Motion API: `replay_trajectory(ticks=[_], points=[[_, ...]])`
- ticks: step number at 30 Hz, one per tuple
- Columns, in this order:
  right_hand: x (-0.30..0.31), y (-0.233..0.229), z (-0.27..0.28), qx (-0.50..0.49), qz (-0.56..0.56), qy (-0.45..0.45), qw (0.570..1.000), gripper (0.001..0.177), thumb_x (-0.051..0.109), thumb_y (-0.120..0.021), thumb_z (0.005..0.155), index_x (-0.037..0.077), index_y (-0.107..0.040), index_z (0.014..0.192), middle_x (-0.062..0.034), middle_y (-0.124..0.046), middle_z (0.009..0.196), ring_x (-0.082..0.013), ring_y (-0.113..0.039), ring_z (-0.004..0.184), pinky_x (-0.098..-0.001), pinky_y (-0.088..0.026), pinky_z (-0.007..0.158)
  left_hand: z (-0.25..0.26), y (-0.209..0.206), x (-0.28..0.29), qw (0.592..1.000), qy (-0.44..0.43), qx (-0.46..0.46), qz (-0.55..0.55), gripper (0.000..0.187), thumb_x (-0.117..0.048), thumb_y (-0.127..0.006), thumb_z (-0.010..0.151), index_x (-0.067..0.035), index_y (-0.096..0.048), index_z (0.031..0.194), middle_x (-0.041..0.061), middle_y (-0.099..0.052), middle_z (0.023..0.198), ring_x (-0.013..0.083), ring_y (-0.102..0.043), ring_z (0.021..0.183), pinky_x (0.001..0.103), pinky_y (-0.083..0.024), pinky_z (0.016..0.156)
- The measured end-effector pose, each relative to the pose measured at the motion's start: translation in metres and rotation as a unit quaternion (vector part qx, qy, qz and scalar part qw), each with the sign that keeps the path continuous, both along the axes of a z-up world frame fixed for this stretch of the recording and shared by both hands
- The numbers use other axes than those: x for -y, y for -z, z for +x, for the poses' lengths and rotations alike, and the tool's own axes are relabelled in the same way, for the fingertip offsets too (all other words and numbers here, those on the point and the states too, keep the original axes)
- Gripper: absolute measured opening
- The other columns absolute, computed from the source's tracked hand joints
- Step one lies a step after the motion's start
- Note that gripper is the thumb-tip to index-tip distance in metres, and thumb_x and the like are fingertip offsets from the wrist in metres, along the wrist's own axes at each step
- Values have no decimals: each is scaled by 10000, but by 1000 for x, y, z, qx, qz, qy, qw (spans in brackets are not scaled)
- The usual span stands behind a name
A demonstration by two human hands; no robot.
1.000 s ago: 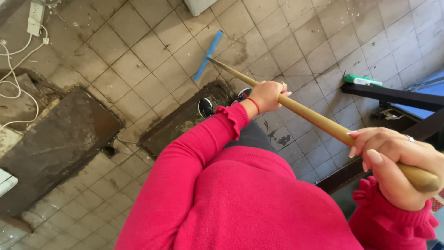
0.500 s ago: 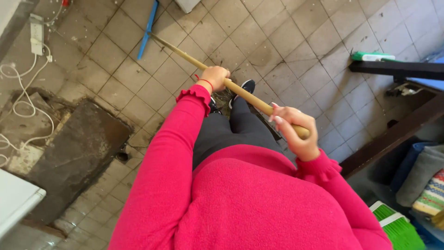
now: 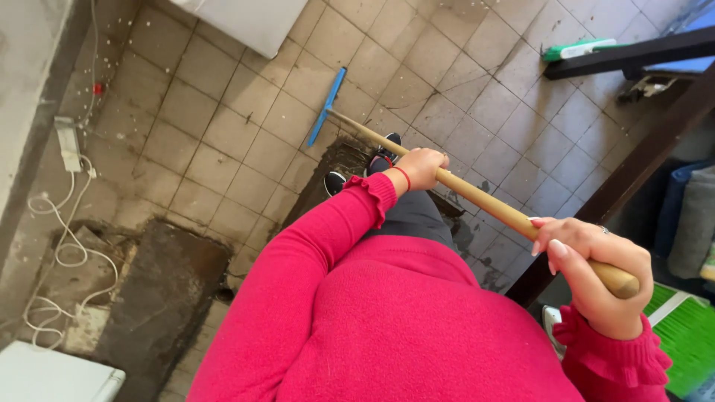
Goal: The person sweeps a tiled floor with a long-handled squeegee, moving water and debris toward a drain and then out through an open garage door. The person navigates around a litter box, buckets, and a washing machine while sweeping.
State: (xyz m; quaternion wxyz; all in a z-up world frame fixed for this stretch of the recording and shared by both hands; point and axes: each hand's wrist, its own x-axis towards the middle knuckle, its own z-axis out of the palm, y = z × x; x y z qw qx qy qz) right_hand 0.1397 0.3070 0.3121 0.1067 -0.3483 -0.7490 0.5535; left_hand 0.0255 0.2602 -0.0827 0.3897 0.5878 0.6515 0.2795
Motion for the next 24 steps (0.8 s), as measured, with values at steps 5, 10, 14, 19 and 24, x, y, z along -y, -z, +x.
replay_trajectory(ticks=[5,10,14,19,24], points=[[-17,-9,5,-53,24,-40,997,265,-106,-473,796,70,-472,597,-8,-506,596,-180,-568,668,-385,-575,908,-4,-20,-24,995,-12,-10,94,77,-159,-694,714,-157,-629,755,54,-710,774,341,-654,746,440,-503,668],[-42,2,10,-58,14,-13,998,257,-81,-487,838,47,-515,617,-43,-564,649,-174,-592,710,-355,-552,930,-16,-3,-49,996,31,-51,67,132,-252,-673,807,-140,-617,766,74,-707,798,365,-650,767,462,-504,674],[-31,34,14,-84,-12,25,996,237,-83,-520,865,55,-542,674,-18,-579,694,-151,-590,786,-376,-519,1035,-26,33,-51,994,91,-62,14,131,-121,-703,680,-168,-680,800,57,-719,848,336,-665,814,440,-535,734],[12,33,38,-54,-31,164,984,226,-48,-503,899,36,-574,701,-46,-628,764,-188,-635,897,-404,-513,1087,-12,28,-36,977,202,-67,5,63,-189,-682,707,-149,-678,756,80,-724,804,379,-666,761,480,-523,663],[139,32,92,-46,-42,293,954,129,-24,-515,864,43,-620,829,-109,-707,976,-297,-651,1175,-496,-463,1207,14,25,29,929,354,-84,74,204,-311,-637,826,-116,-628,767,110,-714,778,395,-662,693,485,-517,617]])
